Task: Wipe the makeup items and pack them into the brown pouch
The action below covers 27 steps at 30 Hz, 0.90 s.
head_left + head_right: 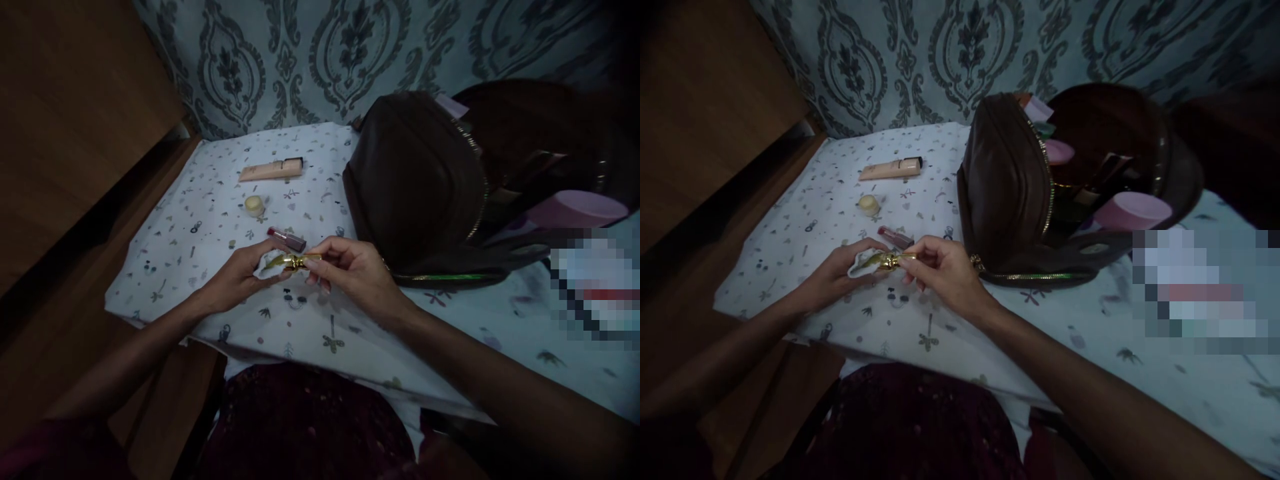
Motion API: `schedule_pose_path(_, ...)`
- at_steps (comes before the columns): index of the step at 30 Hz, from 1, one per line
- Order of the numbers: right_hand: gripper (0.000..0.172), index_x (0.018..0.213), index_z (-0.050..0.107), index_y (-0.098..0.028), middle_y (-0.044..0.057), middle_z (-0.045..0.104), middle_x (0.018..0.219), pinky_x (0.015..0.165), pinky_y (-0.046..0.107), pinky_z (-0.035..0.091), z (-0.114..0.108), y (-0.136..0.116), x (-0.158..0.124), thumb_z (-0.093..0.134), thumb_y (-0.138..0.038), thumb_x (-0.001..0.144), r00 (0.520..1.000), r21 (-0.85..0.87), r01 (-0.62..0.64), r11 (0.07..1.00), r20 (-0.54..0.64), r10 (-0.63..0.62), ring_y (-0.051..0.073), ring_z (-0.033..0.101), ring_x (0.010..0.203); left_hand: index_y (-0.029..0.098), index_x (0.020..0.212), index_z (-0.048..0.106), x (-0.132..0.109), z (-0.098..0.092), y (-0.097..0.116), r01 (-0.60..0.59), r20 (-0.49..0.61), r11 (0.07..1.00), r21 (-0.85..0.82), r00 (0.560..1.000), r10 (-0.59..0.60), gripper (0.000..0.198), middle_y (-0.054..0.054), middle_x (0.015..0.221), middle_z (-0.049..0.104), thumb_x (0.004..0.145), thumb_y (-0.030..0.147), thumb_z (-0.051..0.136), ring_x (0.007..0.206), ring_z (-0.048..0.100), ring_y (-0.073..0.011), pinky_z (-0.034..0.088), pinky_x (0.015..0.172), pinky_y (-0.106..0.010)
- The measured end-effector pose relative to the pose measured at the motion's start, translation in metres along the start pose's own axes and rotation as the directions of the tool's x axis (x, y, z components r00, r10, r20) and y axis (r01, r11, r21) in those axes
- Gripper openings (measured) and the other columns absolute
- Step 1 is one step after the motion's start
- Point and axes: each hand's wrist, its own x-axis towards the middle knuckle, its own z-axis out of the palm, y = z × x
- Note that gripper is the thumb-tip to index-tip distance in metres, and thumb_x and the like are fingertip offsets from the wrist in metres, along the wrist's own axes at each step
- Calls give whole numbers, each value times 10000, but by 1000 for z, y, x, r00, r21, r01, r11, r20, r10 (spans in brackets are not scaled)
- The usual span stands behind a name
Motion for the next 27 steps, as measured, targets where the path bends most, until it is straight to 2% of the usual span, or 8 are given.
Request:
schedule_pose_path(2, 321, 868, 659, -171, 5, 670, 685, 520, 236, 482, 0, 1, 0, 759, -457, 762, 1000, -9, 17, 1000, -4, -17, 106, 593, 587, 188, 969, 620, 1, 2, -1, 101, 13, 977, -188, 995, -100, 211, -10, 847, 650, 915, 392, 606, 745, 606, -144, 489, 658, -251)
schedule_pose_path(5, 286, 901, 663, -181, 17, 696, 770, 577, 248, 504, 0, 2, 1, 766, -405, 755, 999, -22, 42, 999, -17, -42, 119, 619, 665, 173, 861, 615, -1, 6, -7, 243, 48, 885, -397, 969, -244, 284, 16, 696, 577, 915, 450, 592, 606, 537, -109, 413, 526, -216)
schedule_pose_path(9, 292, 903, 671, -178, 30, 712, 810, 573, 243, 501, 0, 2, 1, 781, -391, 737, 998, -3, 60, 998, -15, -60, 124, 624, 680, 169, 845, 610, -3, 9, -10, 304, 71, 829, -468, 949, -308, 316, 19, 674, 566, 900, 480, 603, 579, 510, -98, 355, 481, -203)
schedule_pose_path(15, 336, 825, 654, -162, -12, 616, 590, 447, 211, 414, 0, -1, -1, 706, -494, 816, 1000, -57, -1, 998, -9, 0, 82, 525, 487, 177, 936, 625, 0, 5, 7, 173, -17, 916, -361, 981, -192, 236, -3, 804, 618, 840, 386, 676, 677, 536, -119, 457, 610, -240)
schedule_pose_path(19, 345, 820, 634, -162, -17, 606, 603, 427, 197, 407, 0, 0, 0, 688, -503, 832, 1000, -52, -6, 999, 4, 6, 75, 523, 480, 180, 955, 632, 1, 5, 10, 85, -82, 960, -266, 991, -110, 186, -19, 888, 649, 857, 335, 664, 771, 579, -140, 467, 684, -252)
schedule_pose_path(24, 349, 942, 635, -167, -4, 651, 723, 467, 198, 441, 0, 3, 2, 754, -450, 775, 999, 9, 34, 999, 15, -35, 99, 594, 584, 170, 975, 612, -1, 4, 4, 97, -47, 958, -271, 992, -114, 206, -2, 830, 637, 902, 362, 622, 676, 567, -119, 462, 612, -235)
schedule_pose_path(26, 339, 913, 634, -164, -6, 640, 699, 451, 199, 423, 1, 3, 2, 745, -456, 784, 999, 1, 30, 1000, 13, -30, 99, 585, 567, 168, 1008, 604, -3, 5, 2, 54, -102, 990, -132, 992, -68, 199, -16, 874, 652, 940, 352, 573, 724, 596, -132, 479, 645, -243)
schedule_pose_path(27, 335, 888, 630, -162, -7, 634, 684, 445, 200, 414, 1, 3, 1, 736, -465, 792, 1000, -5, 25, 1000, 5, -25, 96, 577, 550, 165, 1049, 598, -4, 5, 1, 11, -147, 1000, 0, 989, -10, 198, -34, 928, 664, 957, 334, 547, 786, 615, -148, 492, 691, -258)
